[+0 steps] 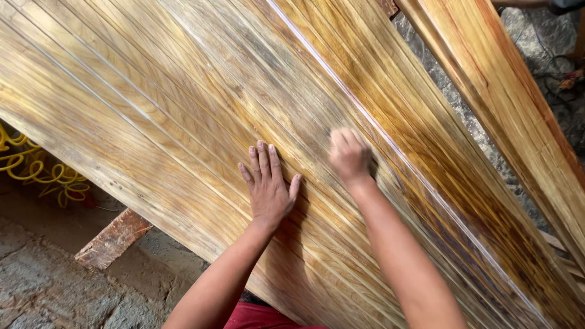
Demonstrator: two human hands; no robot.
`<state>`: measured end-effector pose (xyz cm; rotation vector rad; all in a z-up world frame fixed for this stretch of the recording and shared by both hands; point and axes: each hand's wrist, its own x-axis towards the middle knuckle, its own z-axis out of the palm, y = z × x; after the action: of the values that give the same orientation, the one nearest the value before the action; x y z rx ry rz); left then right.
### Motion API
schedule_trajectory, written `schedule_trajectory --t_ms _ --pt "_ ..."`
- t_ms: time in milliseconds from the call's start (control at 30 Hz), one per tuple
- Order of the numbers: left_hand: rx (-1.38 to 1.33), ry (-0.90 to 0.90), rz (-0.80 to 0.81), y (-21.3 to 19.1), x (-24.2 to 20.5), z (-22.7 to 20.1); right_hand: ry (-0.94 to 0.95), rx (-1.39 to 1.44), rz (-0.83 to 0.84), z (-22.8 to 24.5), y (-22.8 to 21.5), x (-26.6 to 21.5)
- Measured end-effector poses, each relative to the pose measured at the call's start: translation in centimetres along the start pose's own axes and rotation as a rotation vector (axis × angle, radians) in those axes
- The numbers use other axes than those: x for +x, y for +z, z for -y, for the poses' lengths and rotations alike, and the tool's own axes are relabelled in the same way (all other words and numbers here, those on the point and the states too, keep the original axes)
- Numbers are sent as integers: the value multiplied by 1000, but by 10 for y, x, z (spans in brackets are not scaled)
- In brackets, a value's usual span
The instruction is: The person sands a large wooden tabletop using a sanding block, moving back and forth along the grain. Another person is visible in the background also sanding a separate piece of wood.
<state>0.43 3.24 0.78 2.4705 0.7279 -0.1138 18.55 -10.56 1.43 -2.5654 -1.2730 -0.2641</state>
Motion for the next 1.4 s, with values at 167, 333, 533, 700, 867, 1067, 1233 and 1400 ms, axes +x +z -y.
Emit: schedule_trajectory --t_ms 167,333,533,700,867,1067,1233,1400 --pt "241 -54 -36 -62 87 87 110 -31 94 -5 -38 -44" --pt "127 -229 -8 -107 160 136 140 41 125 37 65 84" --pt "110 -200 -75 -121 157 128 75 137 -28 90 113 203" --pt "88 -172 -103 -120 163 131 144 120 178 63 39 114" --pt "136 -152 -117 -107 164 136 83 -7 98 47 55 95" --pt "148 -187 -100 -102 169 141 50 84 -27 115 174 279" --pt "190 -125 -128 -103 165 145 29 149 15 131 152 304" --pt "244 -148 -90 -98 160 144 54 53 59 92 74 180"
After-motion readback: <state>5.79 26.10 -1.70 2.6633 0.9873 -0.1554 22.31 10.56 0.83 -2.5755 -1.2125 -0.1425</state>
